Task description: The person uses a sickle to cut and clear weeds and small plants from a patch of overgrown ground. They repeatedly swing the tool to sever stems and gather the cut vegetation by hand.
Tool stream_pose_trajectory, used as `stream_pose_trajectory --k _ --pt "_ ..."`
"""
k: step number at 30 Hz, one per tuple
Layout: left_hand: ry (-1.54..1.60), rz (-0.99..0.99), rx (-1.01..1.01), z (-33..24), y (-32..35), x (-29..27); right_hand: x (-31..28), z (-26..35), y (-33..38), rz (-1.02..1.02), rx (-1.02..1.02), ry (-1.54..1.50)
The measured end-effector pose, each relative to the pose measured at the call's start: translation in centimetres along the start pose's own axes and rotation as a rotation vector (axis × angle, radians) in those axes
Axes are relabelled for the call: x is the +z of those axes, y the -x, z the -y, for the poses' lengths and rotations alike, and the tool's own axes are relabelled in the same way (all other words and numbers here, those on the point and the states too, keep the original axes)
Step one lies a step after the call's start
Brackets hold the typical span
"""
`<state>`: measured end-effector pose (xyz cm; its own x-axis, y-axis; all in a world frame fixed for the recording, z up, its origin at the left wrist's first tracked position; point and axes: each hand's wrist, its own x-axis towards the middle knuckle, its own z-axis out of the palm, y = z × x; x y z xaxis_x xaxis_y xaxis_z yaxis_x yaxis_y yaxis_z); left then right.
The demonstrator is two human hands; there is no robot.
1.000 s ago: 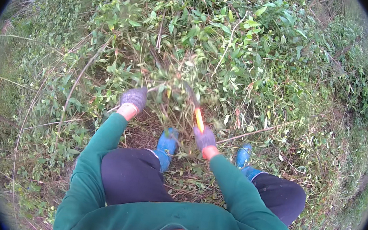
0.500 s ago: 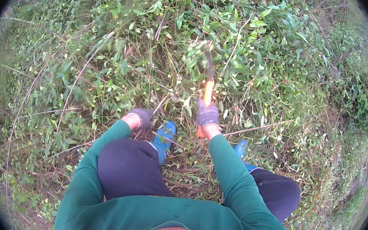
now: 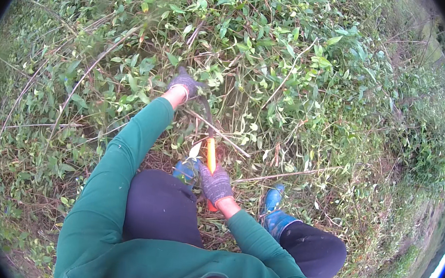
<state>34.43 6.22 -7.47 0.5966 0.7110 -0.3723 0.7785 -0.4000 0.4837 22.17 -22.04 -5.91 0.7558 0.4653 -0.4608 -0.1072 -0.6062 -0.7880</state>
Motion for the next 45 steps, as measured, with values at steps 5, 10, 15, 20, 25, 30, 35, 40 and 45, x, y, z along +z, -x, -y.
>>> stream_pose_trajectory --k 5,10,15,20,25,30,35,40,45 --pt "-0.528 0.216 0.577 3.8 -5.3 1.4 -3.5 -1.2 0.5 -0.202 -0.219 0.216" --pt "-0.357 0.075 0.301 4.2 -3.2 1.7 -7.1 3.8 -7.9 -0.181 -0.458 0.435" --pt "-0.302 0.017 0.277 3.8 -1.5 0.5 -5.7 14.5 -19.1 0.162 -0.265 0.932" --pt "-0.400 0.078 0.291 3.9 0.7 -1.6 -4.7 7.8 -18.6 0.006 -0.178 0.702" --pt "-0.422 0.065 0.291 7.9 3.9 -0.3 -5.9 -13.3 -2.5 -0.135 0.060 0.300" --pt "-0.492 -0.158 0.485 9.6 9.0 1.4 -5.6 -11.3 -1.5 -0.291 -0.029 0.281" --pt "-0.379 -0.153 0.006 9.2 6.8 -1.7 -4.8 -7.3 -5.3 -0.300 -0.184 0.116" --pt "-0.222 0.007 -0.089 12.9 2.7 -1.8 -2.5 2.2 -8.4 -0.134 -0.417 0.231" --pt "-0.308 -0.070 -0.061 8.7 6.3 -3.0 0.7 12.7 -17.5 0.076 -0.464 0.851"
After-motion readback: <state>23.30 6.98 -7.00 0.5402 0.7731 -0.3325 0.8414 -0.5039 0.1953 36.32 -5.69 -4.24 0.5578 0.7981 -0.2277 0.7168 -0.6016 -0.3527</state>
